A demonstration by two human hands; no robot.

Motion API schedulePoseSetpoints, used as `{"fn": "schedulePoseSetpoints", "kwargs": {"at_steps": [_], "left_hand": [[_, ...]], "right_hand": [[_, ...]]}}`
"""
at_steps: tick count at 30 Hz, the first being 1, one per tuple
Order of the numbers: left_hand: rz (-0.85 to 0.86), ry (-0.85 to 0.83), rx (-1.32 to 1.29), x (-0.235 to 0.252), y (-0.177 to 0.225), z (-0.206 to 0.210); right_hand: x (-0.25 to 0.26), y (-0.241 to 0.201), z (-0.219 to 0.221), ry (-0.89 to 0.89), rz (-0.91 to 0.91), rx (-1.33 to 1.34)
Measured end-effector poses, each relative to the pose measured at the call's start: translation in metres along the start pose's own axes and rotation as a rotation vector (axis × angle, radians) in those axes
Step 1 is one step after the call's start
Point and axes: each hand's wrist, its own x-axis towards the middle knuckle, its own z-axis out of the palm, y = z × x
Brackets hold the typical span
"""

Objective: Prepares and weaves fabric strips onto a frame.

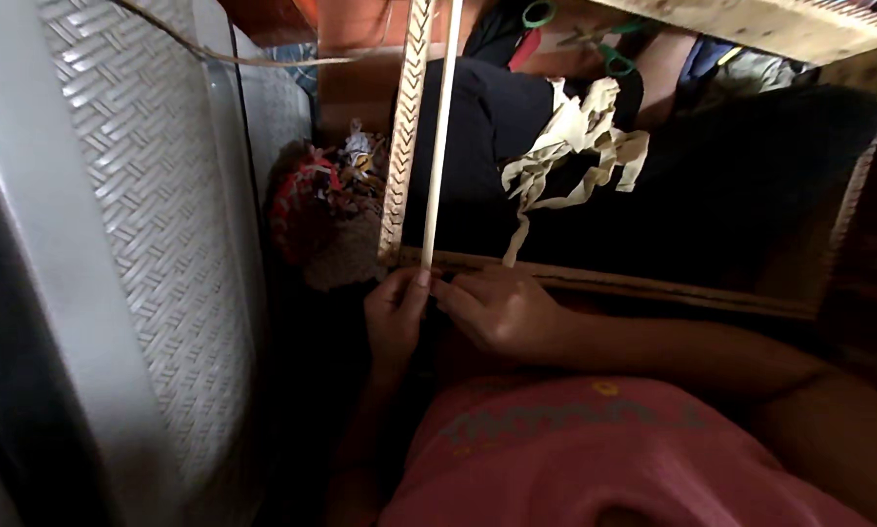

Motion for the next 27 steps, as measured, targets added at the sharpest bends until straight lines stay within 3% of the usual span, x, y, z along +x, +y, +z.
{"fn": "schedulePoseSetpoints", "kwargs": {"at_steps": [6, 23, 27], "left_hand": [[0.023, 0.058, 0.218, 0.005, 0.002, -0.002], [-0.26, 0.059, 0.111, 0.007, 0.014, 0.0], [-0.291, 0.115, 0.198, 0.008, 0.013, 0.001]], "right_hand": [[-0.003, -0.003, 0.009, -0.076, 0.03, -0.009], [0.002, -0.006, 0.011, -0.056, 0.036, -0.026], [0.006, -0.009, 0.012, -0.103, 0.053, -0.051]]}}
